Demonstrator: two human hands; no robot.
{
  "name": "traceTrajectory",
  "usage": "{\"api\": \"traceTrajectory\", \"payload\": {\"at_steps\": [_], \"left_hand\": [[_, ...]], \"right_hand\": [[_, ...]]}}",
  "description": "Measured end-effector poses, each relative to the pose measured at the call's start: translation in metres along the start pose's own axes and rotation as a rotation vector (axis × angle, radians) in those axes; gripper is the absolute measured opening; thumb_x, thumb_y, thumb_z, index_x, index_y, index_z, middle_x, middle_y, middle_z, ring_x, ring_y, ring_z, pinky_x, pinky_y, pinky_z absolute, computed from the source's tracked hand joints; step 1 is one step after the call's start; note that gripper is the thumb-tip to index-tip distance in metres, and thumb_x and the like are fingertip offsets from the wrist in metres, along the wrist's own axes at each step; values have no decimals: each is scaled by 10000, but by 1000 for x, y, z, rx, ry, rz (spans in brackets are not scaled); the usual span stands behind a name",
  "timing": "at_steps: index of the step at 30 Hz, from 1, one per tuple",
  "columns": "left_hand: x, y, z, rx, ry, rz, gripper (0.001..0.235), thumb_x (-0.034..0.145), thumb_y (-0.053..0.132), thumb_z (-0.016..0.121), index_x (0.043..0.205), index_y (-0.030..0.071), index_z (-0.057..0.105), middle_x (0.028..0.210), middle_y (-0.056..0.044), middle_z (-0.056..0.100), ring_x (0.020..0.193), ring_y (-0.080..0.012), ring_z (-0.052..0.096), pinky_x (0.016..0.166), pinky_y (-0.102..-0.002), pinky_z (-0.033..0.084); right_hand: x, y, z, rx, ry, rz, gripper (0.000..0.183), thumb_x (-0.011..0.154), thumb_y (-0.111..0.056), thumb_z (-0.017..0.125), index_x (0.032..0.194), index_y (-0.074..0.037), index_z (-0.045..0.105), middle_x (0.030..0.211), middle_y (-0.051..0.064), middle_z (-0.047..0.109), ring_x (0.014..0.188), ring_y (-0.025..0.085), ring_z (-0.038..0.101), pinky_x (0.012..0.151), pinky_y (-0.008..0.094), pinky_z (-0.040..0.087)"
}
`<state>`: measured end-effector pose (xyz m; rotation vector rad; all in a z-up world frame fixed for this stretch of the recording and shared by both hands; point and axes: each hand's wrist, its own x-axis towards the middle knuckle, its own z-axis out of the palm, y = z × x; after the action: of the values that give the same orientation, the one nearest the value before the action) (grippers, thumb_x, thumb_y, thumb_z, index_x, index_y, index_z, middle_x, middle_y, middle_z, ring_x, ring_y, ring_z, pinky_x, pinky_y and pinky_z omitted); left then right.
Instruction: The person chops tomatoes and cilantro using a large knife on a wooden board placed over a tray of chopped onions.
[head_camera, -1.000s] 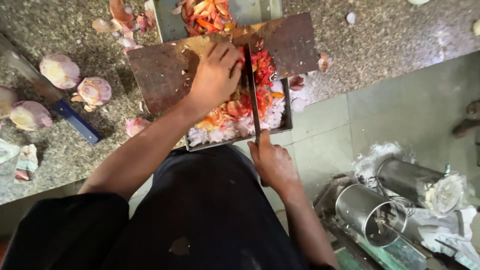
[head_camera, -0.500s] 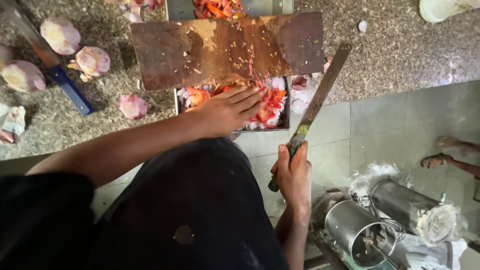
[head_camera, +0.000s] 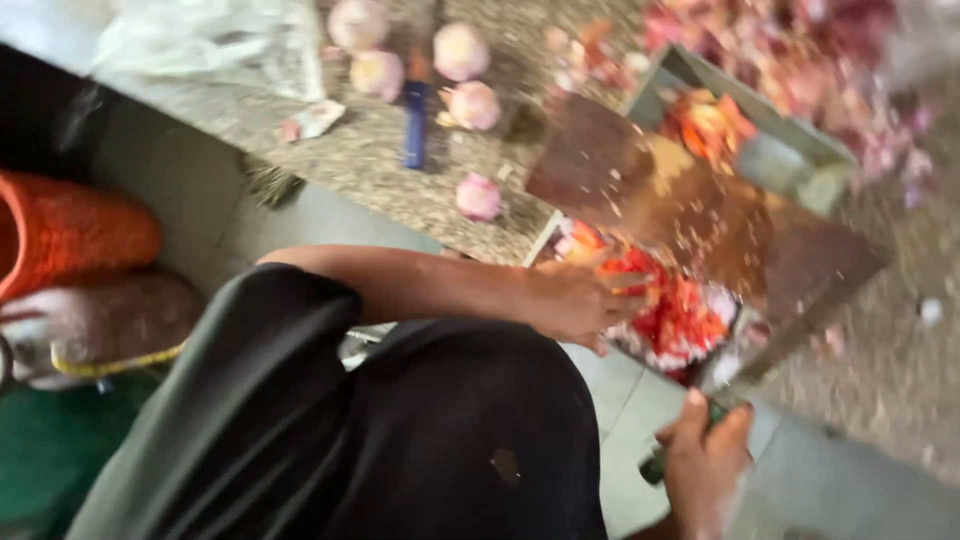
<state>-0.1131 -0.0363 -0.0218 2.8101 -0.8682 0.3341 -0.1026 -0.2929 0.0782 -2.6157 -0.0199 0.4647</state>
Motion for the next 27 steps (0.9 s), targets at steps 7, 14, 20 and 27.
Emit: {"api": "traceTrajectory", "payload": {"at_steps": [7, 14, 20, 27], "left_hand": [[-28, -23, -57, -92, 361, -105, 211, 822, 266, 765, 1020, 195, 768, 1483, -35, 580, 1426, -276, 477, 1004, -520, 456], [-114, -126, -115, -134, 603, -518, 216, 846, 172, 817, 1042, 136, 734, 1362, -131, 614, 1271, -359, 579, 1036, -527, 482], [-163, -219, -142, -93, 620, -681, 257, 928, 50, 768, 1182, 74, 732, 1347, -140, 626, 1272, -374, 576, 1080, -486, 497], [-91, -355, -122, -228, 530, -671, 159, 922, 131, 708, 1065, 67, 737, 1095, -167, 717, 1029, -398, 681, 899, -490, 554]], "right_hand": [[19, -21, 9, 336, 290, -144, 415, 1081, -350, 545, 1362, -58, 455, 836, 178, 672, 703, 332, 673, 616, 493, 544], [17, -71, 19, -83, -25, 89, 332, 1036, -377, 515, 1260, -135, 551, 687, 138, 725, 672, 340, 737, 673, 480, 561], [35, -74, 45, -219, -36, 106, 404, 1003, -388, 555, 1325, -143, 530, 657, 136, 701, 647, 315, 686, 644, 460, 537], [27, -81, 51, 111, 90, 227, 331, 1025, -356, 539, 1077, -28, 533, 608, 119, 671, 515, 242, 659, 524, 411, 524]]}}
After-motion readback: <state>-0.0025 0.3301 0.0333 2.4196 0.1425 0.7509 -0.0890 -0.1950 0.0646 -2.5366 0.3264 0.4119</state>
